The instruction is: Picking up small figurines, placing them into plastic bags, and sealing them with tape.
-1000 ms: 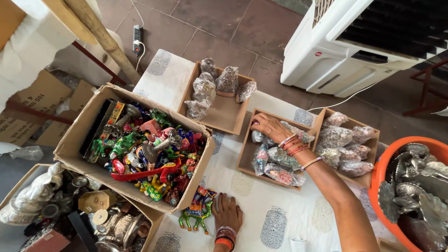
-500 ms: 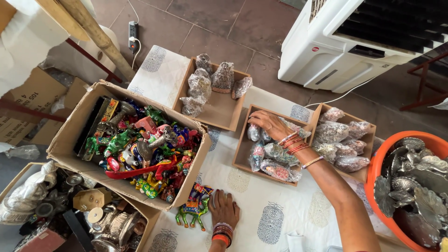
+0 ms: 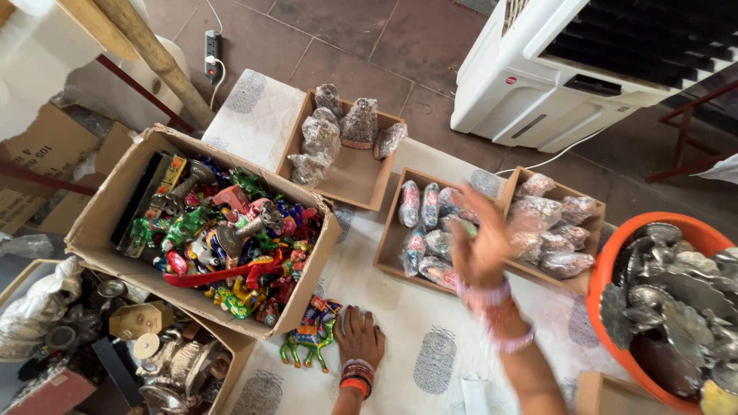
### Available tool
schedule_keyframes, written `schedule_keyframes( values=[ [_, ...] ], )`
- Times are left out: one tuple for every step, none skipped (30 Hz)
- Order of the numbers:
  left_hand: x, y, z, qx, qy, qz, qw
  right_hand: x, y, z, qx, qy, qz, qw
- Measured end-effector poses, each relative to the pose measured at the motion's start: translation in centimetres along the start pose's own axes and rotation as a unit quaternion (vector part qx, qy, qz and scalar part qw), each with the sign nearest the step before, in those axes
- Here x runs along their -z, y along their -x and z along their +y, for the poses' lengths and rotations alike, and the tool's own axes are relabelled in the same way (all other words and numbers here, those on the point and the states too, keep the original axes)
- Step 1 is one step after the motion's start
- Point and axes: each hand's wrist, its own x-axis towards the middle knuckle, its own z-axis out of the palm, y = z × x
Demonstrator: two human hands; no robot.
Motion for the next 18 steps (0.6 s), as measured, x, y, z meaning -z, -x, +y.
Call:
schedule_keyframes(
  values=[
    [0.0,0.0,0.1,0.000,0.004,0.000,1.000,0.4,3.6,-1.3,0.001,0.003,-0.002,1.000],
    [0.0,-0.1,0.2,0.004,0.001,0.000,1.000,0.8,7.2,-2.7,0.029,-0.067,0.056,0.996],
    [0.1,-0.1,0.3,0.007,-0.001,0.000,1.000,1.3,10.8,-4.2,0.058,-0.137,0.113,0.982],
    [-0.1,-0.2,0.2,0.005,0.000,0.001,1.000,1.0,15.3,-4.3,0.060,-0.135,0.114,0.982],
    [-0.2,-0.3,0.1,0.007,-0.003,-0.001,1.000,0.7,19.8,-4.5,0.003,-0.186,0.050,0.981],
    [-0.3,-0.2,0.0,0.010,-0.005,-0.004,1.000,0.4,24.4,-4.7,-0.053,-0.235,-0.017,0.970],
    [-0.3,-0.2,0.1,0.007,-0.005,-0.003,1.000,0.3,25.8,-5.9,-0.052,-0.233,-0.016,0.971],
    [-0.2,-0.2,0.1,0.008,-0.014,-0.009,1.000,0.2,27.1,-7.1,-0.065,-0.176,-0.105,0.977],
    [-0.1,-0.1,0.2,0.009,-0.024,-0.014,1.000,0.0,28.5,-8.3,-0.077,-0.116,-0.193,0.971],
    [-0.7,-0.2,0.2,0.011,-0.024,-0.012,1.000,-0.2,33.7,-7.2,-0.075,-0.117,-0.194,0.971],
    [-1.3,-0.3,0.2,0.013,-0.032,-0.019,0.999,0.4,38.9,-6.1,-0.080,-0.092,-0.208,0.971],
    [-1.8,0.1,-0.2,0.017,-0.042,-0.029,0.999,1.5,44.3,-5.7,-0.088,-0.069,-0.221,0.969],
    [-2.1,-0.5,-0.3,0.020,-0.045,-0.030,0.998,2.7,47.0,-5.5,-0.089,-0.073,-0.222,0.968],
    [-2.5,-0.2,-0.5,0.016,-0.056,-0.055,0.997,4.2,50.1,-5.9,-0.135,-0.052,-0.224,0.964],
    [-3.0,0.0,-0.7,0.012,-0.066,-0.081,0.994,5.7,53.2,-6.2,-0.181,-0.030,-0.228,0.956],
    [-2.7,0.1,-0.9,0.017,-0.068,-0.085,0.994,6.4,52.7,-7.6,-0.185,-0.034,-0.232,0.954],
    [-2.5,0.1,-1.1,-0.005,-0.066,-0.083,0.994,7.1,52.2,-8.9,-0.207,0.007,-0.225,0.952],
    [-2.3,0.1,-1.3,-0.025,-0.064,-0.081,0.994,7.9,51.6,-10.2,-0.227,0.048,-0.219,0.948]
  ],
)
